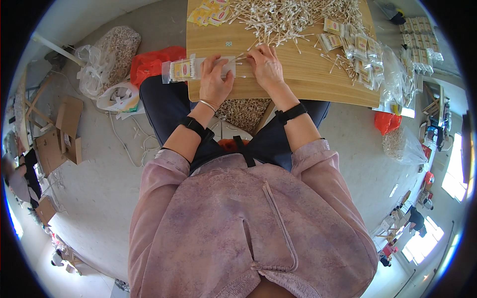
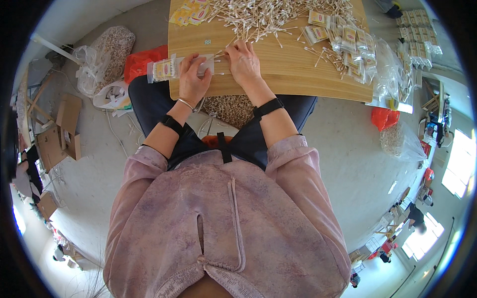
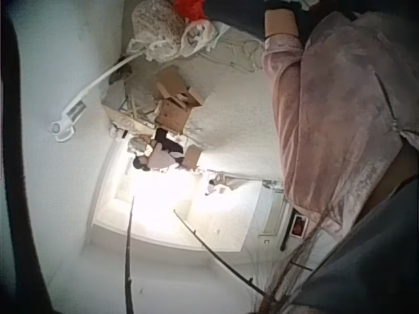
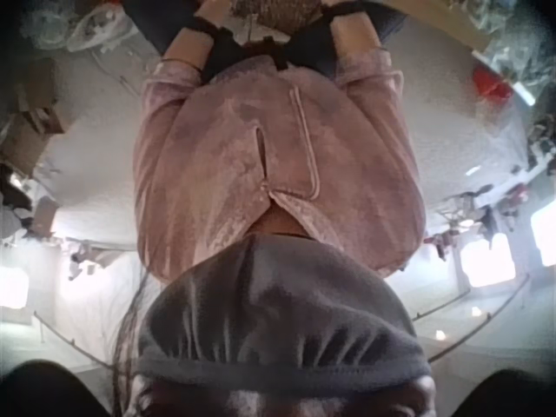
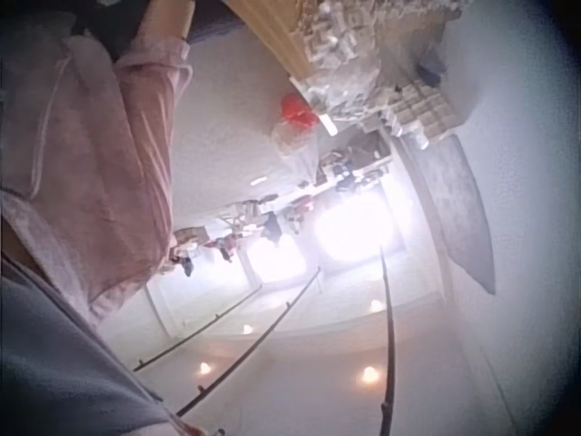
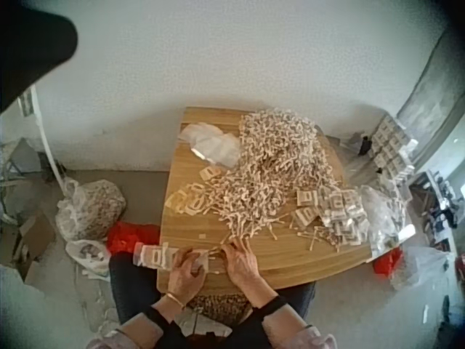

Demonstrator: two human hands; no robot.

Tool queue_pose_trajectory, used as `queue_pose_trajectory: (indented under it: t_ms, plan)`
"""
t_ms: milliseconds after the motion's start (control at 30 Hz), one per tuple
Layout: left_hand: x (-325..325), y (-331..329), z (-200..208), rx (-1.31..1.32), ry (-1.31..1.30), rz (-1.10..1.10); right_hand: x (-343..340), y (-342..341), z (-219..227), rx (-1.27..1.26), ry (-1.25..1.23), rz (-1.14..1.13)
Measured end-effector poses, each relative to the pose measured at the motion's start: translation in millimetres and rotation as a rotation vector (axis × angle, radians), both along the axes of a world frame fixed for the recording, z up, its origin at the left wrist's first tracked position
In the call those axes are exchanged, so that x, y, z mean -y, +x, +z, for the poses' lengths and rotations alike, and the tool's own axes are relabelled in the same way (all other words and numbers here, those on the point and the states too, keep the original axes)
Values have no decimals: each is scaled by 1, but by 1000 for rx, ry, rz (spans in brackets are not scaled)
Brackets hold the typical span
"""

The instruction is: Manually counting and packaging cotton swabs into individual plastic bags with paper inserts.

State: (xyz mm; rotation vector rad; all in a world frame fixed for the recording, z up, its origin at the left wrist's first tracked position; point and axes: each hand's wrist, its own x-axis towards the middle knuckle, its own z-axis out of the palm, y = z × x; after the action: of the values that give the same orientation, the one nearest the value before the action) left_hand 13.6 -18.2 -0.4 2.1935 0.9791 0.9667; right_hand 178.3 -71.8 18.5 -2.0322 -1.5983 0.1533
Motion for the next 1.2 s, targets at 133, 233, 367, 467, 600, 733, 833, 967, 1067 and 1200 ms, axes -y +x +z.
queue_pose_trajectory:
  t_ms: [133,233,367,467,600,733,833,967,1067,1200]
  plan:
    - [2,1,0,-28,15,1,-2,-1,-4,26,18,-43]
    - [3,1,1,-51,14,9,-3,-1,-2,97,20,-33]
    - [1,0,2,-43,-2,31,-3,0,0,106,13,-8]
    - [1,2,6,-38,10,25,-8,-1,5,120,41,-12]
    - [0,1,8,-49,32,5,-26,-4,9,193,27,35]
    - [0,4,6,-41,-4,9,-29,-5,1,229,17,107]
    - [0,4,2,-42,-13,-5,-21,-9,1,200,1,128]
    - [-2,1,-2,-98,76,-41,-8,-12,4,91,-20,152]
    - [-1,2,3,-89,21,-29,1,-7,2,51,108,29]
    - [-2,0,5,-22,-67,-27,14,-8,5,0,92,31]
